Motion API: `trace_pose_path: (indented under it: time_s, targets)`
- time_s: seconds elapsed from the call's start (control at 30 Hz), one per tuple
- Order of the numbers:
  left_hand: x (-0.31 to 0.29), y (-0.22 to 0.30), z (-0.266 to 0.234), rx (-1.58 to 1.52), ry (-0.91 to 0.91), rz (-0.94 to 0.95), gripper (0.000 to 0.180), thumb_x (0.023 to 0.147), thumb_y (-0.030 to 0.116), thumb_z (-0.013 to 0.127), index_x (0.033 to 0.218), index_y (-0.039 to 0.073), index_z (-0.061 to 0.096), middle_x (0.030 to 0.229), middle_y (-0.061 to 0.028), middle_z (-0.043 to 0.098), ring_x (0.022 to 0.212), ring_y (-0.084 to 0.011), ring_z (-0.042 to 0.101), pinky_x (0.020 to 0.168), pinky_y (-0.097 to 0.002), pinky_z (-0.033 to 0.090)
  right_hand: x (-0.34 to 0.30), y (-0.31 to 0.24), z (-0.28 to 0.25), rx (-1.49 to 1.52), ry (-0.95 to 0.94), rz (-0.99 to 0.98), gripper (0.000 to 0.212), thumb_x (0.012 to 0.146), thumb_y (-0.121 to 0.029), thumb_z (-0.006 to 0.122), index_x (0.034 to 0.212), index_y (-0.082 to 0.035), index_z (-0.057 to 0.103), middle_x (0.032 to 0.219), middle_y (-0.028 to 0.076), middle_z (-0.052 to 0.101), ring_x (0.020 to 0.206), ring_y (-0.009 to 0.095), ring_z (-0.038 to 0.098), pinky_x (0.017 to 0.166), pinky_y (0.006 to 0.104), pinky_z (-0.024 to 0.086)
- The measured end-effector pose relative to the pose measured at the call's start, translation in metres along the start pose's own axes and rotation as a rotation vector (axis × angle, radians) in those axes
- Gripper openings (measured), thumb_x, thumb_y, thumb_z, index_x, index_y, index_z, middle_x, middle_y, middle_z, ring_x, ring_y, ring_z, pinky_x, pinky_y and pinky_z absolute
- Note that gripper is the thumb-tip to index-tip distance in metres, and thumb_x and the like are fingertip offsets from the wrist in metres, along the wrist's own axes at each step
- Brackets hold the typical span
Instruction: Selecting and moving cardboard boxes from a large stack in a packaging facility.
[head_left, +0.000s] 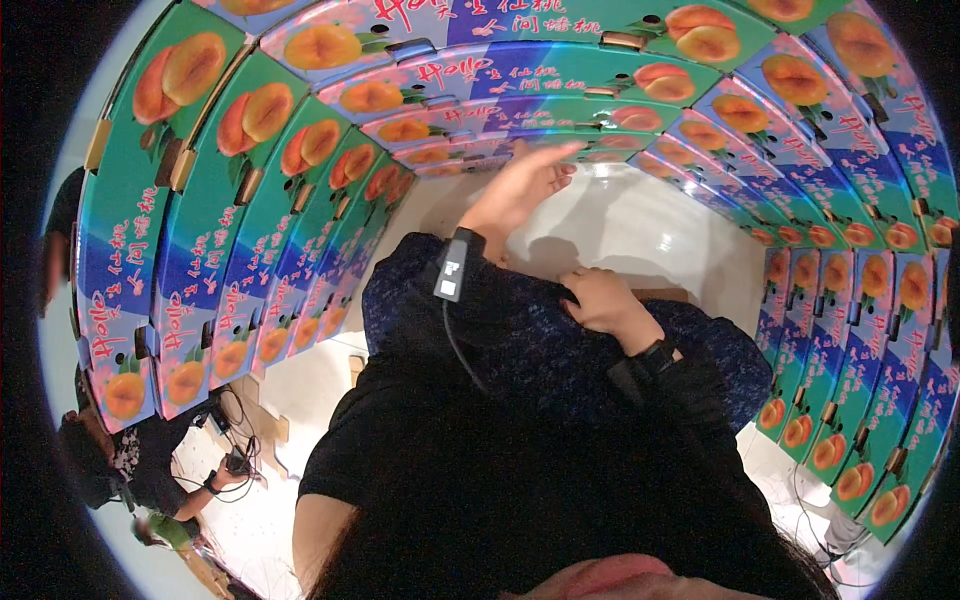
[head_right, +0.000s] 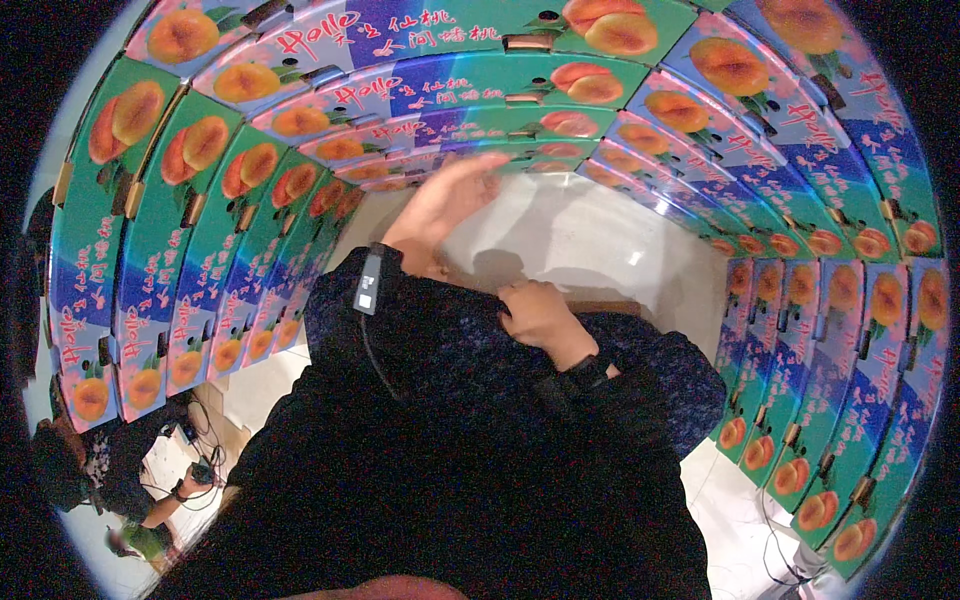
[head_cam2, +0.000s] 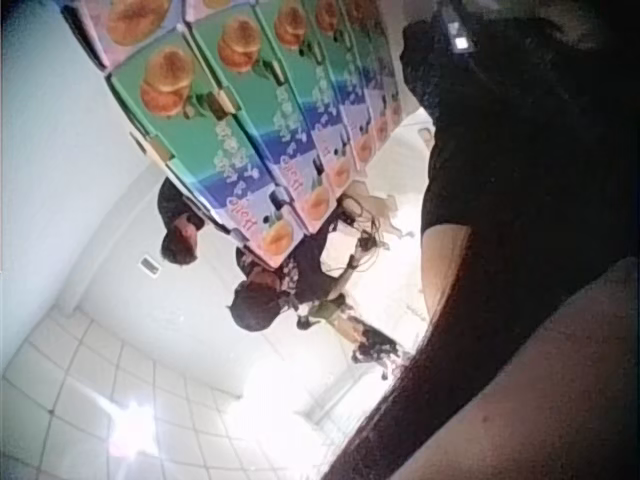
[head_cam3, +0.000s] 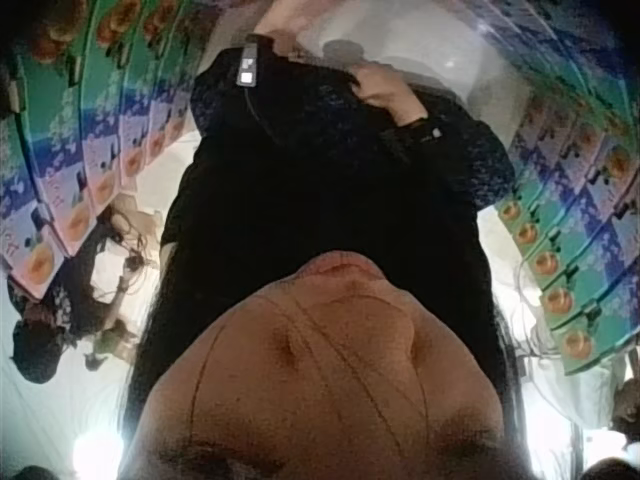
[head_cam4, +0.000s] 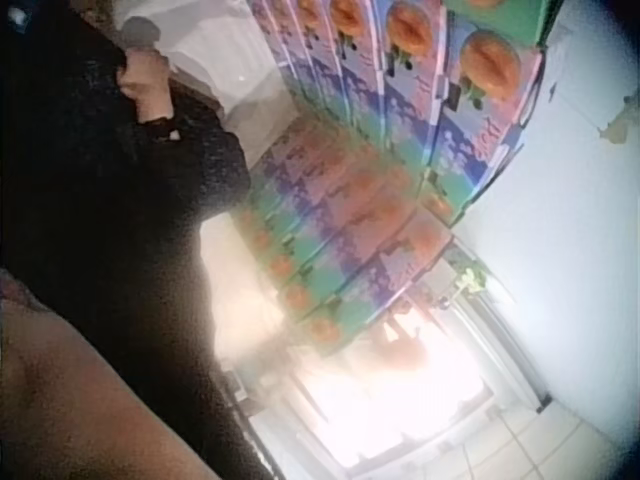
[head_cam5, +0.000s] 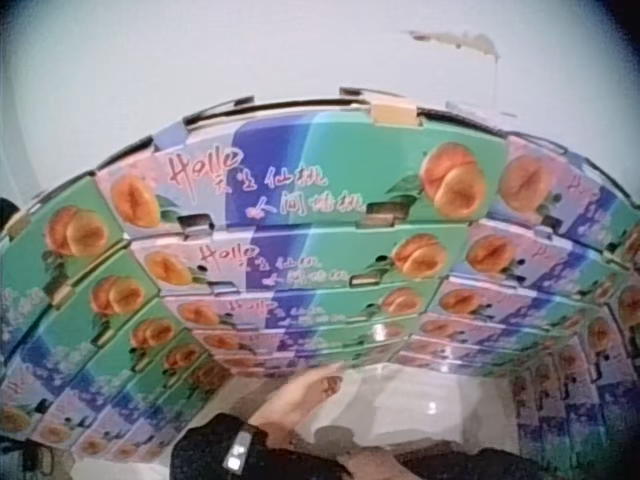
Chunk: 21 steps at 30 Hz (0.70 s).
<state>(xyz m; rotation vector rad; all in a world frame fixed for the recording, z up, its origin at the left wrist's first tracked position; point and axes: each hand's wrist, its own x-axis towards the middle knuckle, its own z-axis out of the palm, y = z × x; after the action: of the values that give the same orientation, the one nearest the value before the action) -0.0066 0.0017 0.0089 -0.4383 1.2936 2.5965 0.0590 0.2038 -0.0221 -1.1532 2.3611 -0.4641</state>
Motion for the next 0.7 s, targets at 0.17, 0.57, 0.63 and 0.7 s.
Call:
trace_pose_path:
  time_s: [0.17,0.57,0.63,0.7]
  targets:
    - [-0.002,0.018,-0.017,-0.274,-0.404,0.047,0.04,0.088,0.03,0.062,0.121,0.01,0.053,0.137,-0.0156,0.044,0.102,-0.0179,0.052,0.094,-0.0347,0.04,0.001,0.004,0.007,0.01,0.05,-0.006,0.022,0.076,-0.023,0.063,0.088,-0.004,0.062,0.087,0.018,0.063,0.085,0.038,0.062,0.075,0.0479,0.05]
    - [-0.021,0.052,-0.032,-0.339,-0.736,0.344,0.093,0.082,0.051,0.063,0.152,0.016,0.012,0.103,-0.0028,0.047,0.084,-0.0135,0.042,0.086,-0.0351,0.035,0.003,0.0,-0.001,0.072,0.059,-0.052,0.023,0.075,-0.022,0.063,0.09,-0.004,0.061,0.085,0.019,0.063,0.083,0.039,0.061,0.074,0.0486,0.05]
    - [-0.021,0.054,-0.028,-0.405,-0.64,0.36,0.076,0.087,0.047,0.059,0.148,0.015,0.027,0.093,0.0009,0.046,0.079,-0.012,0.041,0.086,-0.0352,0.035,0.001,-0.001,-0.003,0.072,0.052,-0.038,0.023,0.075,-0.021,0.063,0.091,-0.004,0.06,0.085,0.019,0.063,0.083,0.039,0.061,0.074,0.0489,0.05]
    - [-0.011,0.052,-0.036,-0.689,-0.585,0.322,0.05,0.092,0.039,0.054,0.136,0.014,0.05,0.085,0.0035,0.048,0.074,-0.0107,0.042,0.088,-0.035,0.036,0.001,0.0,-0.003,0.073,0.045,-0.026,0.023,0.075,-0.021,0.062,0.091,-0.004,0.06,0.085,0.019,0.063,0.083,0.039,0.061,0.074,0.0492,0.05]
